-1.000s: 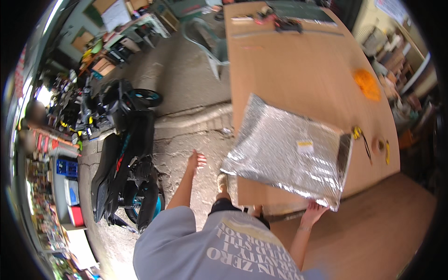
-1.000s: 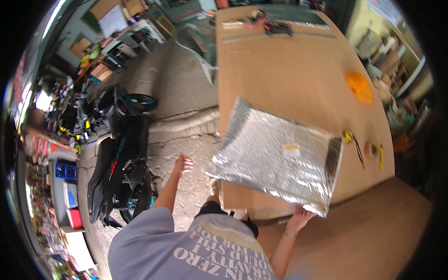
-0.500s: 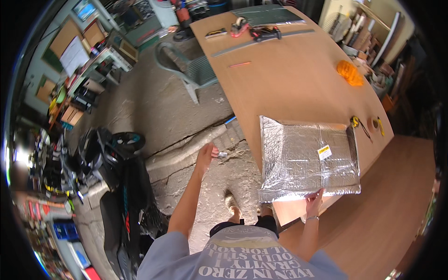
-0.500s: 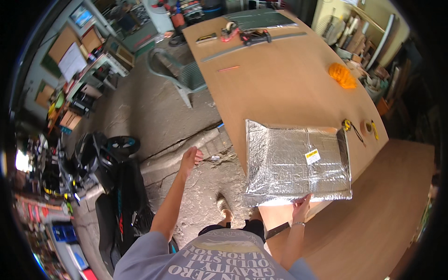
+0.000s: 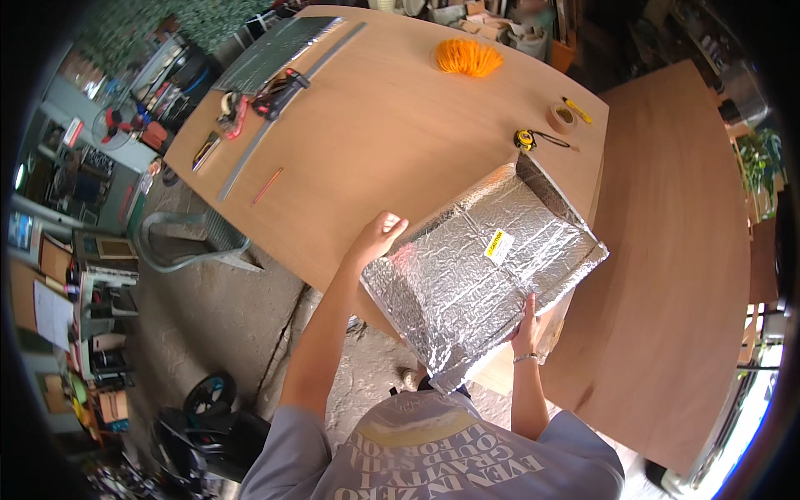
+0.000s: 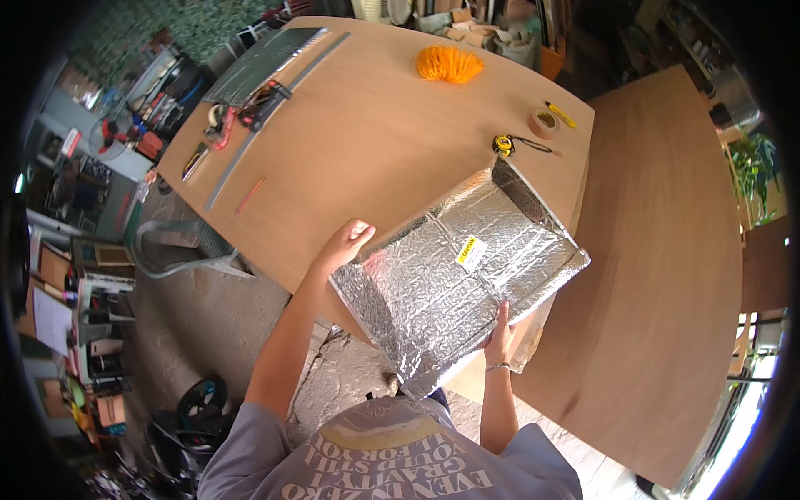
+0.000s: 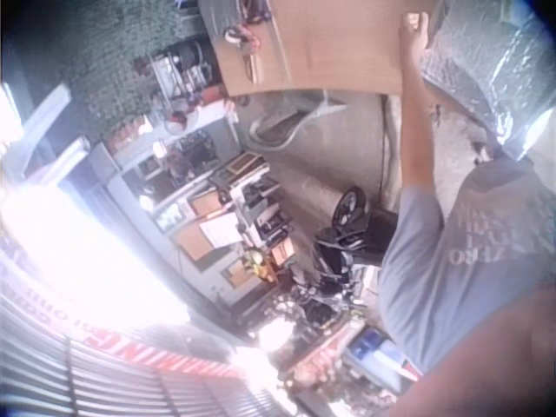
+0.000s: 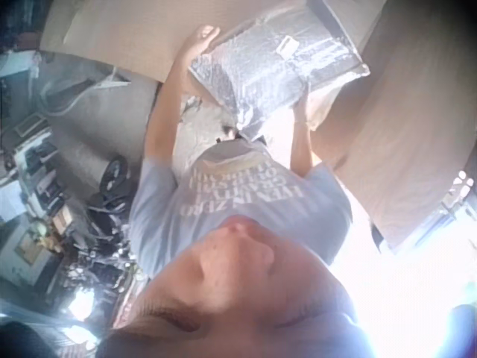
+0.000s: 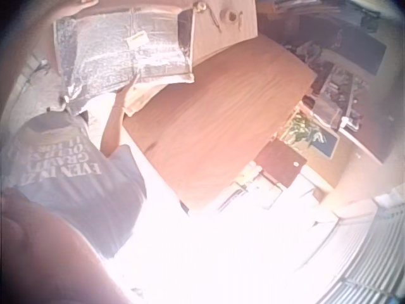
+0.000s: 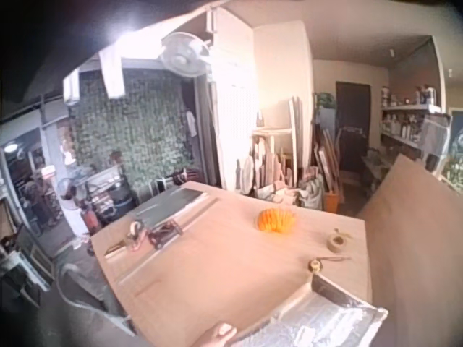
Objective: The person wraps a rectangular object in silver bubble wrap on a wooden table, smoothing the material and folding the edges. They then move to a second table to retrieve a green bowl containing small wooden blocks, return to the first table, and continue wrapping the object before carrying it away.
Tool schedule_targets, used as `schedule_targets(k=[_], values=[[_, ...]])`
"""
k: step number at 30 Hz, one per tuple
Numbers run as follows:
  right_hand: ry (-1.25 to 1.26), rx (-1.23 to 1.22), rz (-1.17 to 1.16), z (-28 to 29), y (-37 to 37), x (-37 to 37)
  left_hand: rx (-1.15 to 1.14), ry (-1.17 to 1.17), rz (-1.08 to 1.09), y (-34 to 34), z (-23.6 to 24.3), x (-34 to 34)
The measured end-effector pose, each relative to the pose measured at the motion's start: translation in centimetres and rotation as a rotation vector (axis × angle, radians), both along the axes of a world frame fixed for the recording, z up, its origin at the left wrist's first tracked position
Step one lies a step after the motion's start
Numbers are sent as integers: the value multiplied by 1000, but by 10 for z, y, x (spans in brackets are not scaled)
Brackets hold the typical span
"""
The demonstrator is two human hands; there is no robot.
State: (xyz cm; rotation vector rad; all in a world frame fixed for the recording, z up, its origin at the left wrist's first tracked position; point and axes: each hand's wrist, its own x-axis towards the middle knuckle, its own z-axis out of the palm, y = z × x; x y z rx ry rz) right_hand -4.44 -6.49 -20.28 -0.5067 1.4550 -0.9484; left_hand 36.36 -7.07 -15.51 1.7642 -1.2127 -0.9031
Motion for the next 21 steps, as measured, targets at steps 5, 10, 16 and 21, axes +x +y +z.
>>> schedule_targets(k=[5,10,16,21], values=[[5,80,-20,-4,-7,6,341,-94,-231,-79,-48,-3],[-60,100,-59,-15,-9,-6,466,-177,-286,-122,-55,-19],[-374,87,-130,-5,-17,4,431,77,-299,-130,-75,-13],[-382,59,-141,8,-15,15,361,-243,-298,-123,-74,-31]])
